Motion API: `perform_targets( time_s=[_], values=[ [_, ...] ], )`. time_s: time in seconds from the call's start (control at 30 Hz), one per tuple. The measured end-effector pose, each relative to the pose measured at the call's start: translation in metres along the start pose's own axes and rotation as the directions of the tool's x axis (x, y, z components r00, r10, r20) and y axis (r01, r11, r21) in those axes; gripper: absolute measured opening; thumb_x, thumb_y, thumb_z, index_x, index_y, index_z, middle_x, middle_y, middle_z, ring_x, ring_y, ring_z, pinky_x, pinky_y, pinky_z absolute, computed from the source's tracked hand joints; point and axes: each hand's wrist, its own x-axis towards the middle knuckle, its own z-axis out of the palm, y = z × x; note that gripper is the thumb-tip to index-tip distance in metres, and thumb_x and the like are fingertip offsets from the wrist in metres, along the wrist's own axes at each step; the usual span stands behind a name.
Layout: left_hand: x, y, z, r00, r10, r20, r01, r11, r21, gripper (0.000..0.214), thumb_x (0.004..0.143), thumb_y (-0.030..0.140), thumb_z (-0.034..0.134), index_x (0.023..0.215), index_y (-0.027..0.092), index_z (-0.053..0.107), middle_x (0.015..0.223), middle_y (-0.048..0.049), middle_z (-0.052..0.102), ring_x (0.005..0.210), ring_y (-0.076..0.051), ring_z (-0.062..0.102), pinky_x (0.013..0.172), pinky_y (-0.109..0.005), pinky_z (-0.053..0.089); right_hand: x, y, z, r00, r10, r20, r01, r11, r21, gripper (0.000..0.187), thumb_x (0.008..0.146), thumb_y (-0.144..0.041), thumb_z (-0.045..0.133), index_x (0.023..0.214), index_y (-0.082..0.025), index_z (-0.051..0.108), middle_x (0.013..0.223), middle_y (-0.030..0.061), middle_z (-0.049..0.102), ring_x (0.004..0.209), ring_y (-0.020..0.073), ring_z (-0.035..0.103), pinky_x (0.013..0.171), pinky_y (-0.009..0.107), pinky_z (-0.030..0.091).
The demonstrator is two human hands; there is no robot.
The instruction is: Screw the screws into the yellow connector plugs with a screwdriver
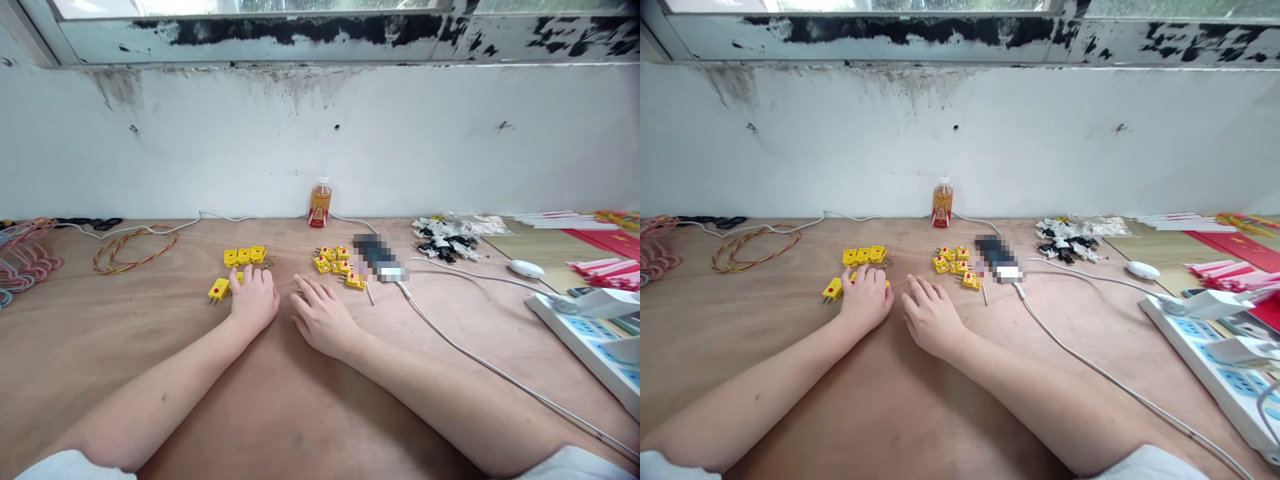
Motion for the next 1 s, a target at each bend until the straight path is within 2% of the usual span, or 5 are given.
perform_targets(
  time_s=[0.17, 0.37, 0.5, 0.67, 1.0],
  values=[
    [0.002, 0.003, -0.004, 0.993, -0.026, 0.112, 0.01, 0.991, 0.134, 0.022, 0.09, 0.021, 0.056, 0.103, 0.012, 0.07, 0.106, -0.0225, 0.073, 0.118, -0.04, 0.06, 0.118, -0.066, 0.026, 0.004, 0.012, 0.006, 0.972, 0.234, 0.034, -0.233, 0.972, -0.012, 0.047, 0.101, -0.032, 0.055, 0.144, -0.013, 0.053, 0.154, 0.0225, 0.054, 0.14, 0.0372, 0.053, 0.109, 0.052, 0.047],
    [0.032, -0.025, -0.014, 0.991, -0.1, 0.09, 0.091, 0.991, 0.098, 0.045, 0.101, 0.048, 0.045, 0.104, 0.013, 0.073, 0.109, -0.0214, 0.075, 0.112, -0.038, 0.064, 0.115, -0.062, 0.031, 0.008, 0.016, 0.008, 0.962, 0.265, 0.069, -0.268, 0.963, 0.031, 0.049, 0.103, -0.034, 0.052, 0.146, -0.012, 0.051, 0.146, 0.0206, 0.061, 0.136, 0.0351, 0.055, 0.107, 0.05, 0.046],
    [0.059, -0.079, -0.015, 0.917, -0.355, 0.184, 0.338, 0.934, 0.115, 0.044, 0.097, 0.045, 0.048, 0.115, 0.013, 0.072, 0.122, -0.0244, 0.072, 0.117, -0.042, 0.064, 0.097, -0.058, 0.047, 0.009, 0.015, 0.006, 0.963, 0.258, 0.082, -0.262, 0.964, 0.038, 0.048, 0.103, -0.034, 0.051, 0.145, -0.011, 0.052, 0.144, 0.0201, 0.063, 0.131, 0.0356, 0.058, 0.106, 0.05, 0.046],
    [0.069, -0.121, -0.003, 0.808, -0.414, 0.418, 0.482, 0.874, -0.065, 0.048, 0.09, 0.046, 0.061, 0.129, 0.019, 0.068, 0.129, -0.0171, 0.073, 0.119, -0.037, 0.067, 0.096, -0.045, 0.052, 0.01, 0.016, 0.005, 0.966, 0.246, 0.081, -0.249, 0.968, 0.031, 0.048, 0.102, -0.034, 0.052, 0.144, -0.011, 0.053, 0.141, 0.0198, 0.065, 0.127, 0.0362, 0.06, 0.102, 0.05, 0.047],
    [0.07, -0.114, -0.003, 0.806, -0.427, 0.409, 0.489, 0.87, -0.056, 0.04, 0.089, 0.043, 0.066, 0.121, 0.019, 0.073, 0.126, -0.015, 0.076, 0.118, -0.038, 0.07, 0.092, -0.044, 0.053, 0.01, 0.017, 0.004, 0.967, 0.242, 0.083, -0.246, 0.969, 0.038, 0.043, 0.103, -0.035, 0.052, 0.14, -0.014, 0.056, 0.141, 0.0187, 0.065, 0.127, 0.0348, 0.06, 0.102, 0.047, 0.046]
  ],
)
